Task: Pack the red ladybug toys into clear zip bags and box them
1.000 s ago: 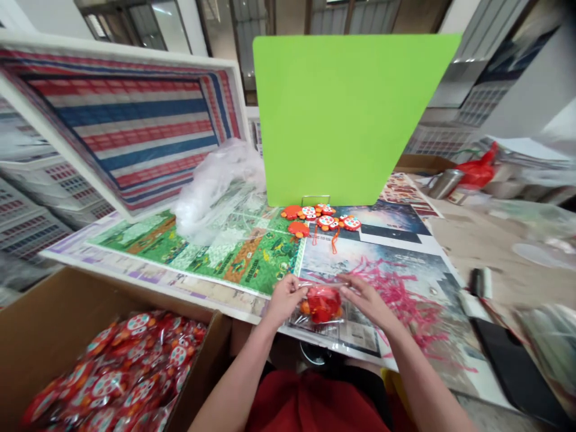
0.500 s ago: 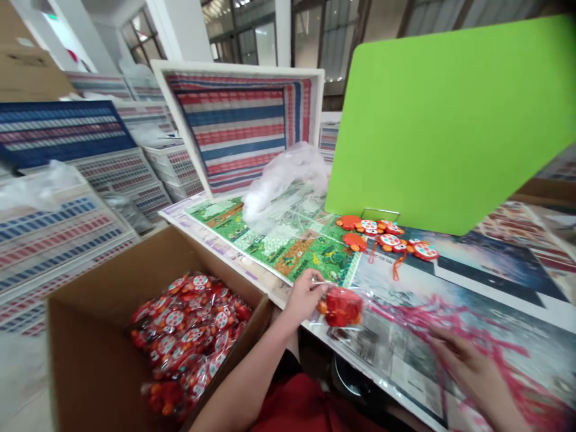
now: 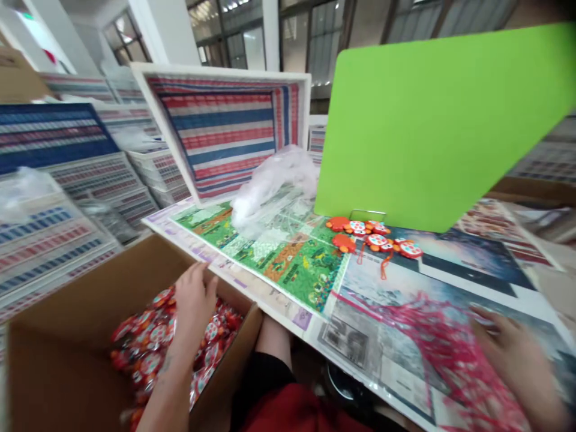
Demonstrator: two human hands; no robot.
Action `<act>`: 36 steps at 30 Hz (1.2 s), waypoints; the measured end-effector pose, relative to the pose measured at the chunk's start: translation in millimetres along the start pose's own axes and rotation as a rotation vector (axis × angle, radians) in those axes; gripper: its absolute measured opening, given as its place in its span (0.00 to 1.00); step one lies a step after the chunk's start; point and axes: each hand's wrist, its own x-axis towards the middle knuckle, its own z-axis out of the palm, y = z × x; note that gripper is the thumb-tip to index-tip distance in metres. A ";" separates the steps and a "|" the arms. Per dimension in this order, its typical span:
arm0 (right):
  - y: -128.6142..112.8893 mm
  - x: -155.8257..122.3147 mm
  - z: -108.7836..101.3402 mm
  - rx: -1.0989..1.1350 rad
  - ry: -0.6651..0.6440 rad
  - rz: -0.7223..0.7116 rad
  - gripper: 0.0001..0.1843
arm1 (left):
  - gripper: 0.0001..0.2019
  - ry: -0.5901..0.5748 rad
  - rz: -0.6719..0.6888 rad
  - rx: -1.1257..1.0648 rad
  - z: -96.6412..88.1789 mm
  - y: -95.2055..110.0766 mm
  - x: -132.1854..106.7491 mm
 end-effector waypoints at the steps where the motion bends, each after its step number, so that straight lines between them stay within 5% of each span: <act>1: -10.7 10.0 5.0 0.033 -0.033 -0.013 0.18 | 0.15 -0.054 0.086 -0.064 18.0 14.1 0.4; 7: -56.4 68.8 66.6 0.171 -0.196 -0.236 0.20 | 0.15 -0.437 0.410 -0.373 117.8 127.1 0.8; 12: -52.9 122.3 124.3 0.108 -0.292 -0.378 0.20 | 0.18 -0.678 0.439 -0.371 178.4 183.7 32.5; 18: -52.2 200.1 179.9 -0.060 -0.316 -0.183 0.31 | 0.26 -0.767 0.449 -0.262 254.7 222.1 95.2; 24: -61.8 257.8 218.6 -0.186 -0.422 0.068 0.36 | 0.31 -0.805 0.414 -0.104 328.1 263.6 131.5; 30: -74.4 251.9 236.6 -0.177 -0.431 -0.024 0.36 | 0.34 -0.896 0.506 -0.029 376.1 299.3 143.7; 36: -95.9 187.4 213.5 -0.073 -0.407 -0.161 0.39 | 0.35 -0.849 0.583 -0.059 360.7 281.1 120.6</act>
